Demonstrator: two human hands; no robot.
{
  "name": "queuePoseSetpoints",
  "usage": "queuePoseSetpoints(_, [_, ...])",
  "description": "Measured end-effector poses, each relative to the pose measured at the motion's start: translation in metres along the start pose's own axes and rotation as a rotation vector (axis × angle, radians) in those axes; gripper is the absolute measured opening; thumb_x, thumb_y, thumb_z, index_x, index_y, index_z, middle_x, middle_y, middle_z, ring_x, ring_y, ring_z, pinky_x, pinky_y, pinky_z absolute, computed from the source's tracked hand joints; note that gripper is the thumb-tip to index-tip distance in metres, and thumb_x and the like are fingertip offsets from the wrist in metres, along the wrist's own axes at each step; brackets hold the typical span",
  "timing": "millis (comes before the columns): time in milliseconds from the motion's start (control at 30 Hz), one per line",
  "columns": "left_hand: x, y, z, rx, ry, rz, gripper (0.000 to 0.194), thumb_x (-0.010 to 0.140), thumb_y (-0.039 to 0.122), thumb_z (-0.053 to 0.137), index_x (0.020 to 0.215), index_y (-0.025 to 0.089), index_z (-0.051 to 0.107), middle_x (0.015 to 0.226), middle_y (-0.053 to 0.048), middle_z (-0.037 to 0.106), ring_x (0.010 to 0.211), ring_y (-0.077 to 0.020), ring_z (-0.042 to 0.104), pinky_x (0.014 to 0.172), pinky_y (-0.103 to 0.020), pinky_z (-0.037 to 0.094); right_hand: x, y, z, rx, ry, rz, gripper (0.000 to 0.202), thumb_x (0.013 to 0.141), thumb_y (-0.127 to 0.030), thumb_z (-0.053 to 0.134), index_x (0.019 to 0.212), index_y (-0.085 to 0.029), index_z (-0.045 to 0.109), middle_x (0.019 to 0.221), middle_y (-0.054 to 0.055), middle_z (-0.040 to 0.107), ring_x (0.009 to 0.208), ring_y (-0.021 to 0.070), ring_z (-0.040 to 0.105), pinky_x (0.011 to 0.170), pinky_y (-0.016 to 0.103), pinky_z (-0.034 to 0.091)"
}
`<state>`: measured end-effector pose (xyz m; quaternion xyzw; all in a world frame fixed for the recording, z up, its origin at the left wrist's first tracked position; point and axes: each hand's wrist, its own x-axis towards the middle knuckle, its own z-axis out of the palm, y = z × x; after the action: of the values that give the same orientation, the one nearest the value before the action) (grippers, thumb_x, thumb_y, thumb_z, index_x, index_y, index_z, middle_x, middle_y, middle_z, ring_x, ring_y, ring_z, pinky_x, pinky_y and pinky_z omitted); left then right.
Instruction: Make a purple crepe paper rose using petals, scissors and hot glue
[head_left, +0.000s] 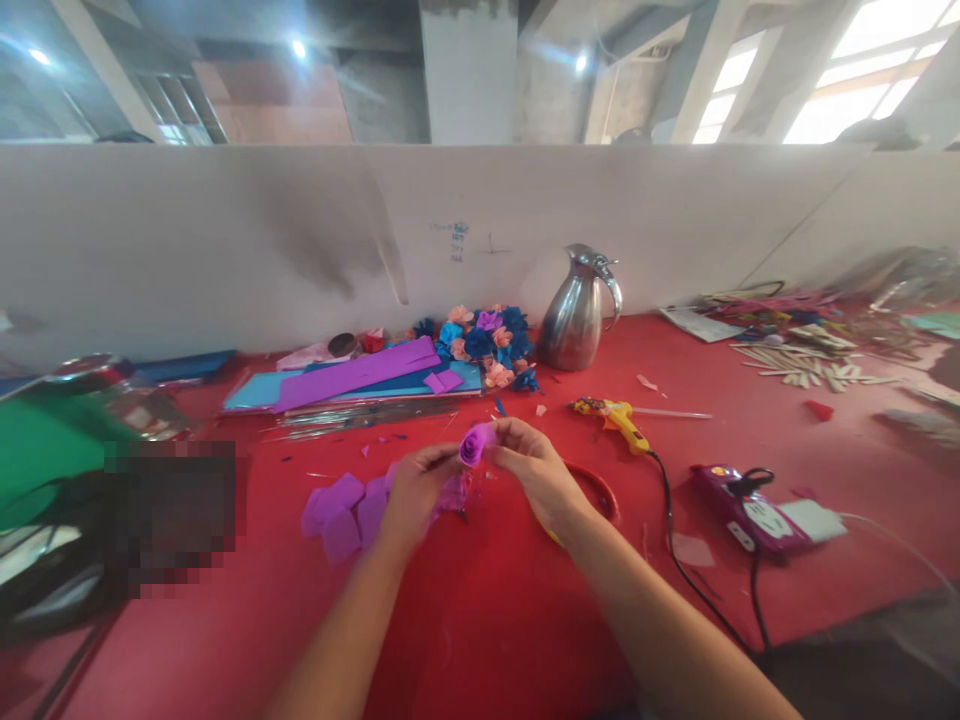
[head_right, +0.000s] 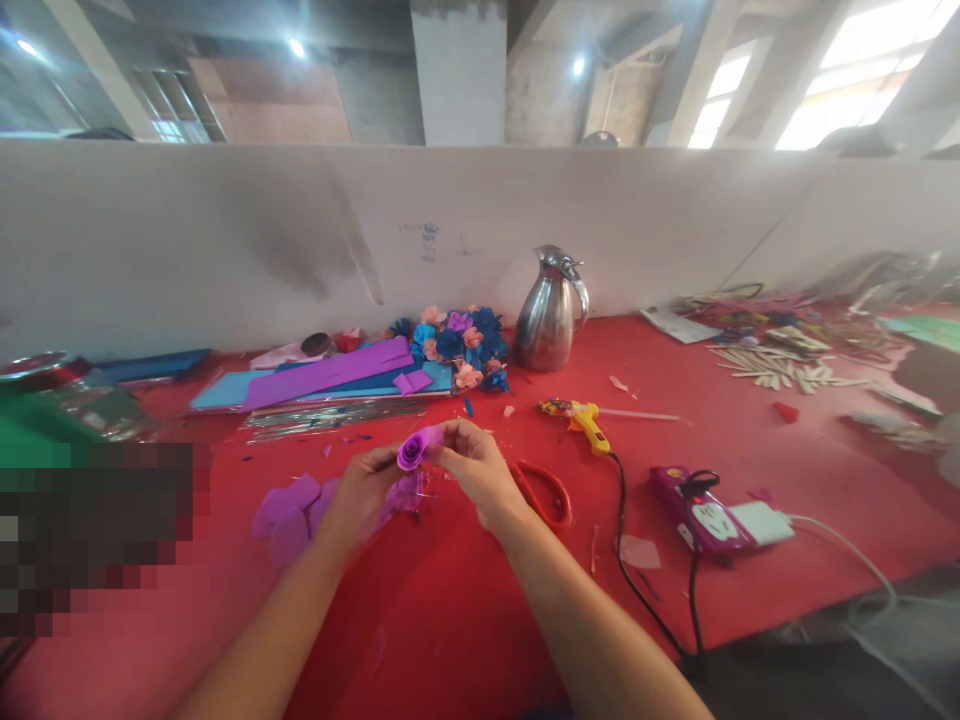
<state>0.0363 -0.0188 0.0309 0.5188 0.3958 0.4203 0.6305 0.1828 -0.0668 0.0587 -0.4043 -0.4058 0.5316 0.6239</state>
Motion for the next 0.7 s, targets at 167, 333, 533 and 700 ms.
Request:
queuePoseSetpoints(167, [0.003,-0.004,-0.002,-0.097,0.057,-0.014,0.03,0.054,0.033,0.083,0.074,0.013,0.074,0.059,-0.002,0.064,0.051,-0.0118,0.055,0.05,-0.023,0.044,0.002,0.002,-0.001,0.101,0.013,0.014,0.023,0.063,-0.024,0.073,0.083,-0.022,0.063,0.077,-0.001,0.064,0.07,0.0125,0.055,0.067,0.025,0.041])
queuePoseSetpoints(333, [0.005,-0.009,-0.004,-0.075,0.167,0.006,0.029,0.056,0.031,0.081,0.079,0.015,0.076,0.067,-0.004,0.071,0.057,-0.0123,0.061,0.055,-0.023,0.046,0.004,0.006,-0.004,0.121,0.143,-0.024,0.02,0.065,-0.023,0.07,0.083,-0.021,0.063,0.069,-0.003,0.059,0.06,0.0094,0.048,0.059,0.024,0.036])
queuePoseSetpoints(533, [0.005,-0.01,-0.001,0.058,0.246,0.094,0.03,0.062,0.035,0.077,0.085,0.016,0.077,0.065,-0.003,0.072,0.059,-0.0138,0.063,0.059,-0.024,0.048,0.002,0.007,-0.002,-0.004,0.211,-0.167,0.011,0.074,-0.03,0.066,0.079,-0.021,0.062,0.069,-0.002,0.058,0.063,0.0116,0.048,0.061,0.025,0.037])
queuePoseSetpoints(700, [0.002,-0.011,0.002,0.059,0.245,0.068,0.032,0.063,0.036,0.076,0.087,0.016,0.075,0.07,-0.005,0.073,0.064,-0.0162,0.066,0.057,-0.023,0.049,-0.001,0.01,0.001,-0.076,0.108,-0.257,0.018,0.072,-0.025,0.069,0.088,-0.022,0.061,0.083,-0.001,0.059,0.074,0.013,0.053,0.069,0.025,0.041])
